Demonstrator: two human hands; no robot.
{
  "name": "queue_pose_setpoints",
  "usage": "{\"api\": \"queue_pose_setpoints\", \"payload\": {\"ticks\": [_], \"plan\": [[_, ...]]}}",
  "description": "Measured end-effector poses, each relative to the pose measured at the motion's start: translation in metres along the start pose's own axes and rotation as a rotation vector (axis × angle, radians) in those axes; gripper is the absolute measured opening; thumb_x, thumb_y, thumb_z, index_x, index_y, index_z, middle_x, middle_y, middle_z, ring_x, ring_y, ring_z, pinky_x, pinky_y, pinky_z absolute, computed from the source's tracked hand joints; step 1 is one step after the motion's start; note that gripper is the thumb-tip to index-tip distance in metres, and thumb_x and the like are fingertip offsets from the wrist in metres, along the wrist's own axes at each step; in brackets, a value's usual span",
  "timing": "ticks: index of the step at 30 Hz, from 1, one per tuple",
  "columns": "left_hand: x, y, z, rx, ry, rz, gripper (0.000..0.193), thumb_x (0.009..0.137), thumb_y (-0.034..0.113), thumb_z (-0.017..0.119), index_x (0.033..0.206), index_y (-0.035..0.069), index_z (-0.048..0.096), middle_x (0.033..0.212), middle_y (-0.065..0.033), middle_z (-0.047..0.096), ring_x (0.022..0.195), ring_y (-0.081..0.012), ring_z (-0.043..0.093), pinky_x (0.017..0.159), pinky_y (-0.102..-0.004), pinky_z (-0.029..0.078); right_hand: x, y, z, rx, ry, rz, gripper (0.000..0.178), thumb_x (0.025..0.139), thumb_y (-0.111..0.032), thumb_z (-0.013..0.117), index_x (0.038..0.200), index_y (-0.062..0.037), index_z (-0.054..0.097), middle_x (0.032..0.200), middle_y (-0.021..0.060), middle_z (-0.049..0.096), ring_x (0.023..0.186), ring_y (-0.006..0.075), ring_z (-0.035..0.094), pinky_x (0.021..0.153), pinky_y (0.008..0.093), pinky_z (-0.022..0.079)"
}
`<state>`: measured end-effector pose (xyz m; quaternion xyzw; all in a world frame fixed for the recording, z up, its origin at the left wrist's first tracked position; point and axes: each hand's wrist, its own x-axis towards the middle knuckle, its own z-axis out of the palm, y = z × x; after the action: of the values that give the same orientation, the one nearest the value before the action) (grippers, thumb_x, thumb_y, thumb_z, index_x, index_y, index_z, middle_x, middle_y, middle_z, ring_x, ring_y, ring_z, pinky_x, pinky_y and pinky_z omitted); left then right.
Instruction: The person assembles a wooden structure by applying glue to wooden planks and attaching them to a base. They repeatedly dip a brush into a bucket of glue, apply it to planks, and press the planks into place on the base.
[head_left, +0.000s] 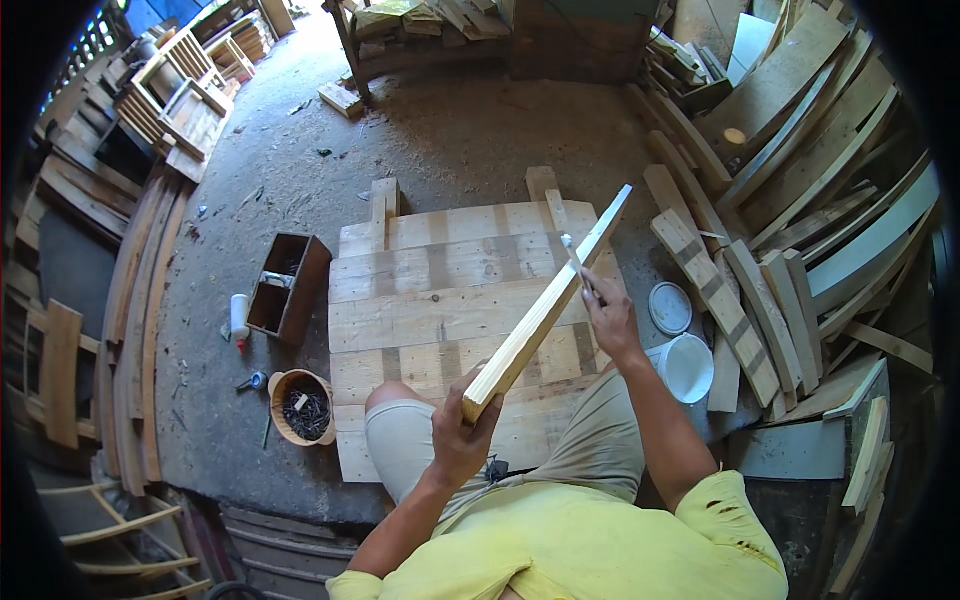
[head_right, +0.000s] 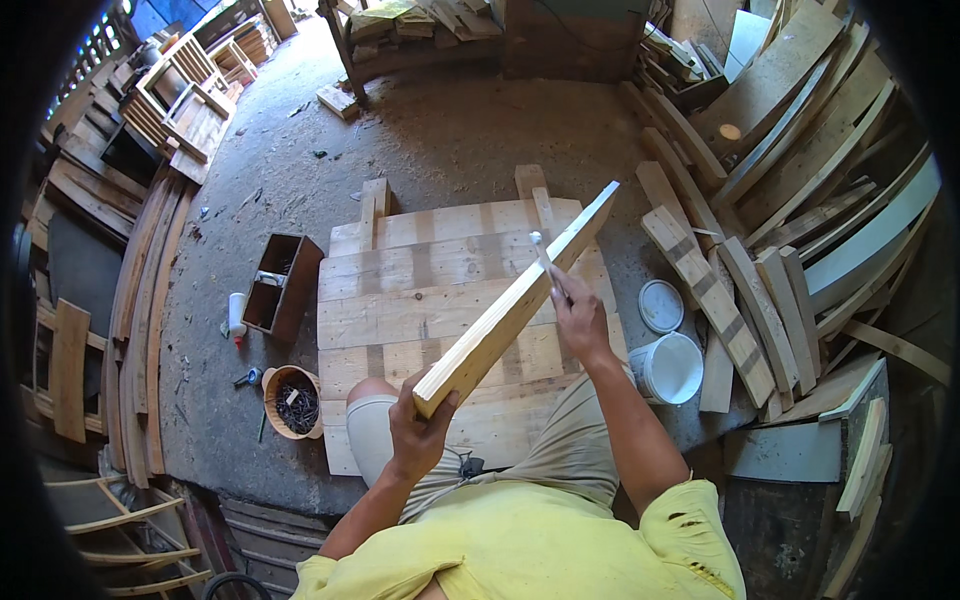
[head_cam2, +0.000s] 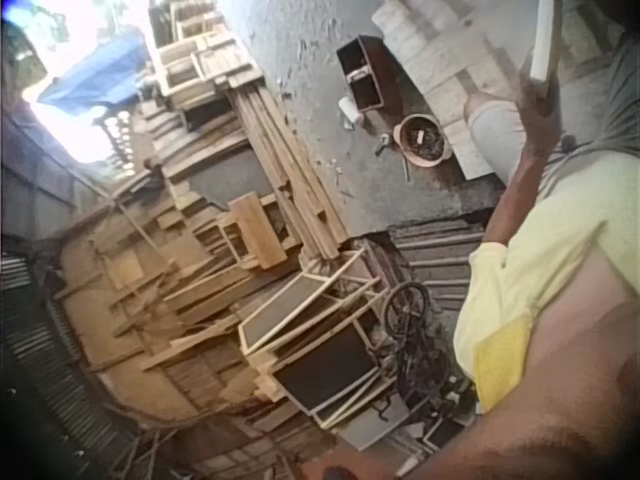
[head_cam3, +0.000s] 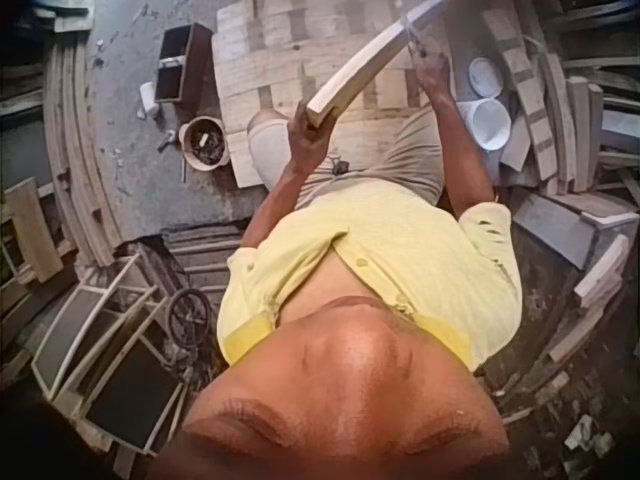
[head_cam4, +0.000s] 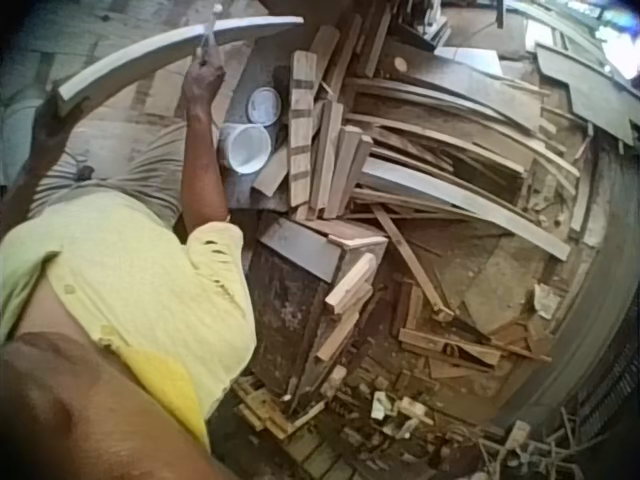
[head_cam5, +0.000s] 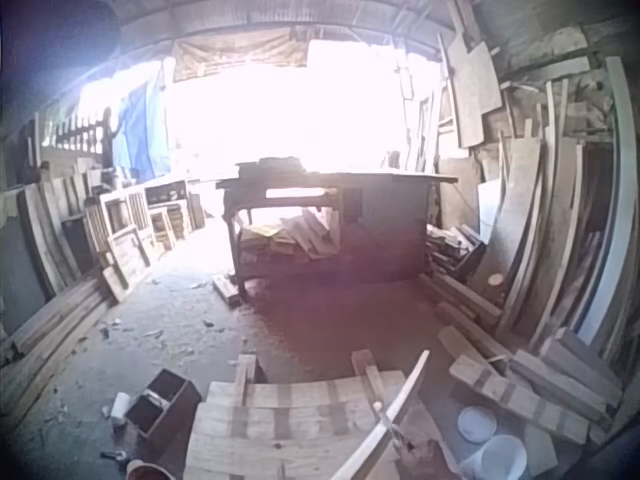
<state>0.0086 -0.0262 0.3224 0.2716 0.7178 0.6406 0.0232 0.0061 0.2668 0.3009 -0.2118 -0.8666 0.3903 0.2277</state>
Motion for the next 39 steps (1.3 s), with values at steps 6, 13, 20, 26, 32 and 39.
{"api": "queue_pose_setpoints", "payload": {"ticks": [6,13,20,26,32,39], "plan": [[0.002,0.003,0.0,0.008,-0.034,0.004,0.045,0.092,-0.002,0.068,0.134,0.003,0.053,0.13,-0.0213,0.065,0.111,-0.0276,0.069,0.09,-0.0351,0.054,-0.057,-0.05,-0.027,-0.052,-0.167,-0.068,0.035,0.097,-0.007,0.061,0.131,-0.0042,0.063,0.101,0.0196,0.065,0.088,0.0358,0.065,0.079,0.0401,0.051],[0.004,0.008,0.004,0.014,-0.08,0.057,0.048,0.09,-0.004,0.068,0.135,0.003,0.052,0.134,-0.0222,0.063,0.118,-0.0342,0.066,0.091,-0.0378,0.056,-0.088,-0.088,-0.064,-0.137,-0.294,-0.134,0.035,0.096,-0.006,0.061,0.13,-0.0046,0.064,0.101,0.0169,0.063,0.085,0.0347,0.065,0.075,0.0411,0.052],[0.004,0.009,0.006,0.026,-0.118,0.097,0.05,0.088,-0.007,0.068,0.134,0.002,0.053,0.135,-0.0233,0.062,0.121,-0.0377,0.064,0.094,-0.0401,0.055,-0.1,-0.107,-0.093,-0.194,-0.438,-0.199,0.038,0.094,-0.004,0.062,0.132,-0.0088,0.064,0.105,0.0138,0.064,0.089,0.0338,0.066,0.078,0.0408,0.055],[0.006,0.009,0.005,0.039,-0.106,0.126,0.049,0.088,-0.007,0.069,0.133,0.002,0.054,0.134,-0.0239,0.062,0.118,-0.038,0.065,0.093,-0.0399,0.056,-0.087,-0.103,-0.112,0.02,-0.525,-0.251,0.044,0.093,-0.002,0.064,0.135,-0.0117,0.063,0.106,0.0115,0.065,0.087,0.0253,0.066,0.077,0.0357,0.054],[0.01,0.01,0.008,0.061,-0.069,0.166,0.043,0.089,-0.005,0.069,0.13,0.001,0.056,0.13,-0.0223,0.065,0.112,-0.0306,0.068,0.09,-0.0356,0.056,-0.061,-0.059,-0.09,0.245,-0.209,0.117,0.044,0.091,0.001,0.064,0.135,-0.0044,0.063,0.1,0.0102,0.064,0.084,0.0158,0.062,0.074,0.0282,0.051],[0.01,0.012,0.008,0.075,-0.063,0.148,0.039,0.09,-0.004,0.069,0.127,0.0,0.057,0.124,-0.0216,0.068,0.109,-0.0232,0.069,0.089,-0.0314,0.054,-0.042,0.0,-0.057,0.133,-0.066,-0.048,0.035,0.093,0.002,0.064,0.126,-0.0061,0.069,0.1,0.0057,0.062,0.078,0.0112,0.057,0.066,0.0243,0.049]]}}
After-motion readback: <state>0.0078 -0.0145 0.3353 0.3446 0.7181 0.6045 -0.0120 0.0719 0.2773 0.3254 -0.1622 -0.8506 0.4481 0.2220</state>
